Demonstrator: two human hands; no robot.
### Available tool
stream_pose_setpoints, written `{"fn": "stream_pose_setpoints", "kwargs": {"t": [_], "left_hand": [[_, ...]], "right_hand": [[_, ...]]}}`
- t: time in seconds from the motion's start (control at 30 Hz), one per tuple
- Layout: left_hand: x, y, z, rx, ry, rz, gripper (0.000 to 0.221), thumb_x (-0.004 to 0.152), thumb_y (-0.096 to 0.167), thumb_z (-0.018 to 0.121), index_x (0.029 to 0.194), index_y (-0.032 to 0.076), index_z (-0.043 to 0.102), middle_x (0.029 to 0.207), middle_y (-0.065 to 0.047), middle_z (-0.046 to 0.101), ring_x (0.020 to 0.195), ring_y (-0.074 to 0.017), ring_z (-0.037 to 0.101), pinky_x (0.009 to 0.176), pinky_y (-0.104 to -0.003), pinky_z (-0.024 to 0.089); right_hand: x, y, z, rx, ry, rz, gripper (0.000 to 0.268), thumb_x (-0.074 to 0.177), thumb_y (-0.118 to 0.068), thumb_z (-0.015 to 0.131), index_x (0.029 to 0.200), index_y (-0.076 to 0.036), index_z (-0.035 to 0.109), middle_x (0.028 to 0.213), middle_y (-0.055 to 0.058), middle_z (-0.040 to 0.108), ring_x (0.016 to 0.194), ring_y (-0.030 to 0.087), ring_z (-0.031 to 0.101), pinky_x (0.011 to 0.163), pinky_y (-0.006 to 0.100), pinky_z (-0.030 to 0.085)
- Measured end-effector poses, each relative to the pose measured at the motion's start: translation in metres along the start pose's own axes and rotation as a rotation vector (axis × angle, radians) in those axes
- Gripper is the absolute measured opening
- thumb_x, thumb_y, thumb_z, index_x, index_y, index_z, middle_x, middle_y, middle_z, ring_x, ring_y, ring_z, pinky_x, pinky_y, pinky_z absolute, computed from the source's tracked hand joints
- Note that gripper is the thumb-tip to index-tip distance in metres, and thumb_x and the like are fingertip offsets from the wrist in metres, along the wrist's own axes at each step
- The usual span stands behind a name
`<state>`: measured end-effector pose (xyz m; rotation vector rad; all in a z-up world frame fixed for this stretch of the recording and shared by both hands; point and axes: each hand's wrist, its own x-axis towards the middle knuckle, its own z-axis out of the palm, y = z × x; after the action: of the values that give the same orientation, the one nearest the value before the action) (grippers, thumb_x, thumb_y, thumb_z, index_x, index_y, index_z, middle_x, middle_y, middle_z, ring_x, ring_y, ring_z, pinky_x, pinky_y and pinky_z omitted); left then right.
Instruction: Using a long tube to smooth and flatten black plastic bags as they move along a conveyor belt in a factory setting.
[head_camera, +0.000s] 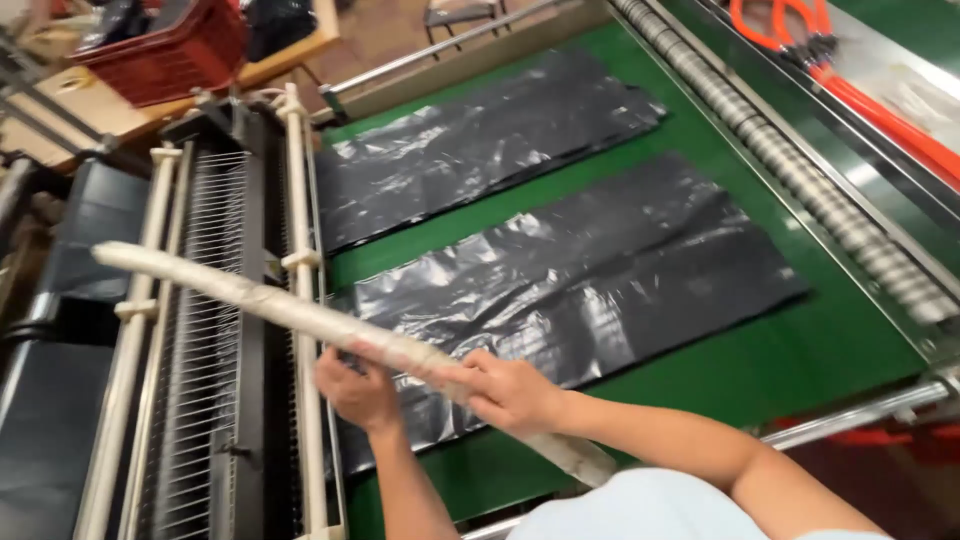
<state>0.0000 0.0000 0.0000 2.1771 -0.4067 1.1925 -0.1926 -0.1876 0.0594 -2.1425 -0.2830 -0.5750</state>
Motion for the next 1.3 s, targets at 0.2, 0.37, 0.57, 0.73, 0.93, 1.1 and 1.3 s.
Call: {"fn": "stream_pose_setpoints", "kwargs": {"t": [0.2,0.37,0.57,0.73,0.93,1.1,1.3], "left_hand": [[0.007,0.025,-0.005,0.013,-0.033,0.047,0.032,0.087,0.01,0.065,0.119,0.011,0.067,0.103,-0.004,0.063,0.097,-0.0277,0.062,0.089,-0.039,0.048],[-0.022,0.033,0.016,0.14,-0.364,0.132,0.042,0.085,0.025,0.071,0.123,0.01,0.063,0.111,-0.009,0.065,0.108,-0.0295,0.06,0.084,-0.044,0.054],[-0.041,0.067,0.023,0.181,-0.896,0.158,0.056,0.088,0.04,0.068,0.136,0.014,0.056,0.141,-0.006,0.056,0.136,-0.0319,0.046,0.099,-0.056,0.051],[-0.062,0.073,0.037,0.293,-1.232,0.152,0.068,0.091,0.055,0.06,0.147,0.022,0.042,0.158,-0.002,0.038,0.149,-0.0322,0.029,0.107,-0.063,0.044],[-0.067,0.077,0.038,0.283,-1.39,0.091,0.066,0.092,0.058,0.056,0.147,0.025,0.042,0.162,-0.002,0.031,0.151,-0.0356,0.023,0.108,-0.067,0.038],[-0.044,0.078,0.027,0.148,-1.161,0.135,0.061,0.092,0.05,0.061,0.14,0.015,0.05,0.149,-0.01,0.049,0.143,-0.036,0.038,0.105,-0.057,0.047],[-0.02,0.055,0.019,-0.057,-0.485,0.19,0.043,0.089,0.028,0.071,0.126,0.009,0.06,0.118,-0.008,0.063,0.118,-0.0285,0.057,0.098,-0.041,0.049]], "right_hand": [[-0.007,0.01,0.007,-0.285,0.07,-0.081,0.054,0.093,-0.025,0.048,0.147,-0.033,0.048,0.097,0.005,0.05,0.071,0.036,0.065,0.062,0.045,0.057],[-0.01,0.069,-0.033,-0.512,0.043,0.235,0.04,0.087,-0.032,0.053,0.126,-0.025,0.058,0.098,0.005,0.053,0.068,0.033,0.068,0.063,0.044,0.058],[-0.068,0.203,-0.109,-0.843,0.078,0.641,0.04,0.086,-0.034,0.058,0.124,-0.022,0.057,0.103,0.005,0.053,0.068,0.032,0.071,0.062,0.049,0.059],[-0.104,0.232,-0.155,-0.789,0.167,0.965,0.053,0.096,-0.03,0.049,0.148,-0.026,0.04,0.113,0.013,0.051,0.085,0.04,0.071,0.074,0.054,0.059],[-0.095,0.216,-0.159,-0.651,0.165,1.079,0.052,0.098,-0.032,0.045,0.149,-0.03,0.039,0.122,0.015,0.053,0.097,0.041,0.069,0.084,0.053,0.055],[-0.083,0.191,-0.161,-0.595,0.299,0.827,0.054,0.095,-0.024,0.051,0.149,-0.02,0.045,0.116,0.019,0.051,0.097,0.051,0.064,0.083,0.058,0.053],[-0.042,0.124,-0.111,-0.487,0.348,0.498,0.058,0.088,-0.022,0.058,0.146,-0.024,0.052,0.109,0.011,0.055,0.093,0.043,0.066,0.075,0.054,0.057]]}}
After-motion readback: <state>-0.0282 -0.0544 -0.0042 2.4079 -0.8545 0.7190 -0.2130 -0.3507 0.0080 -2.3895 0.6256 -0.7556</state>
